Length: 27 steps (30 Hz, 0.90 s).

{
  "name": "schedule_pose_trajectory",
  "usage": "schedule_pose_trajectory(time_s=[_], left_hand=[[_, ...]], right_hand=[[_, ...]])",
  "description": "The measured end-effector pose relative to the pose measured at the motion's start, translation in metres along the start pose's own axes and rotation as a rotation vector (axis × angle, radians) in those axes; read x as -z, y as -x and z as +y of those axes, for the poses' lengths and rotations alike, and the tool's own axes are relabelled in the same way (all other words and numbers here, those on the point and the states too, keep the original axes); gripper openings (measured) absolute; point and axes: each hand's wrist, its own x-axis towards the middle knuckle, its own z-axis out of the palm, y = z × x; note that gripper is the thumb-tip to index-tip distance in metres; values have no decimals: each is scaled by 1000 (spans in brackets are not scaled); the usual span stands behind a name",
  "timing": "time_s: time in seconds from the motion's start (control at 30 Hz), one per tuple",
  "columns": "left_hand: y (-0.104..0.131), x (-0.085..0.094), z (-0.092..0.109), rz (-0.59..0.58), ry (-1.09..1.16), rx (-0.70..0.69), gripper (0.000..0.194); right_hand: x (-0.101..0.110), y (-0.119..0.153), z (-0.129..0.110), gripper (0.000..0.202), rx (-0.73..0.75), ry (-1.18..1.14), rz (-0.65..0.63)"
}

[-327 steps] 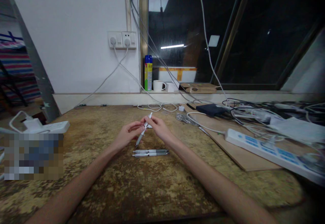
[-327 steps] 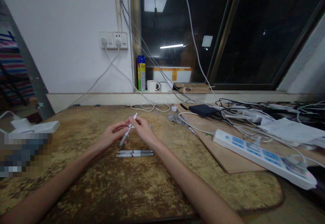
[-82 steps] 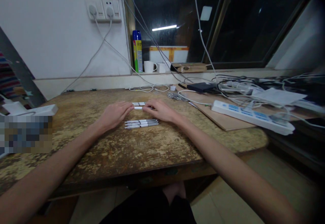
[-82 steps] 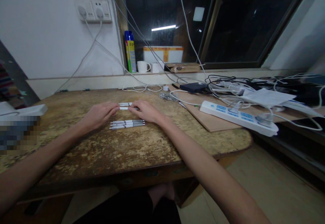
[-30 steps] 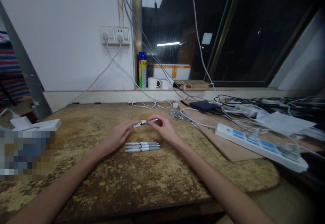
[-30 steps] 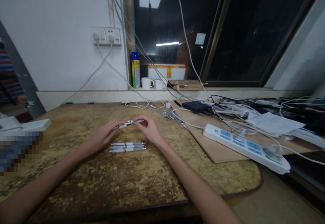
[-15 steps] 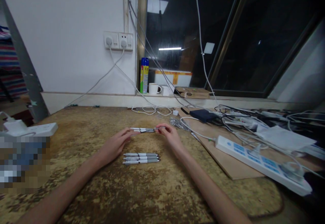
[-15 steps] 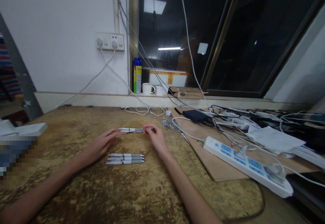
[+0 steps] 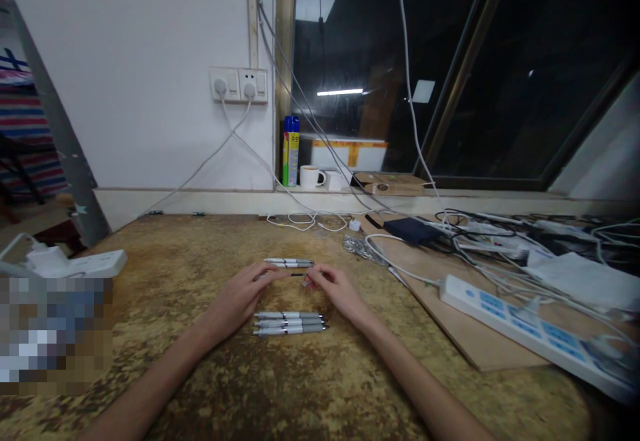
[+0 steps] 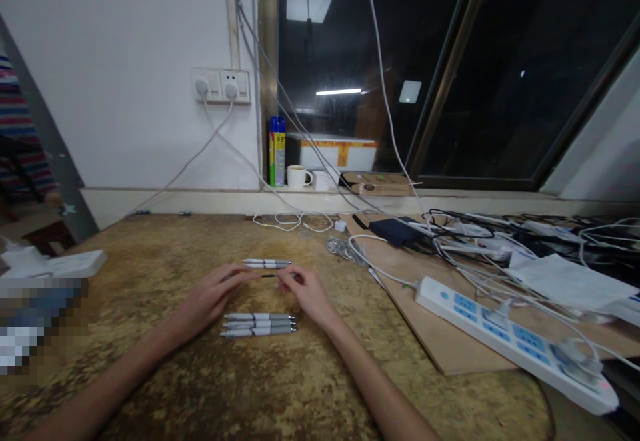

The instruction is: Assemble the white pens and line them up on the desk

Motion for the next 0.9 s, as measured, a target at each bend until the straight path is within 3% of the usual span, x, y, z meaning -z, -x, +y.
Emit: schedule_pose_trajectory(time_s=[0.27,0.43,0.7,0.9], left_hand=[[1,1,-11,162,-66,152,40],[2,-2,-17,207,62,226,34],[-1,-11,-18,207,460,393,33],[-4,-15,-20,217,554,403,40]], right_hand=[[14,-4,7,39,31,57,219],[18,-4,10,38,37,58,314],[18,-2,7,29,50,22,280],[17,-1,4,27,60,39,278]])
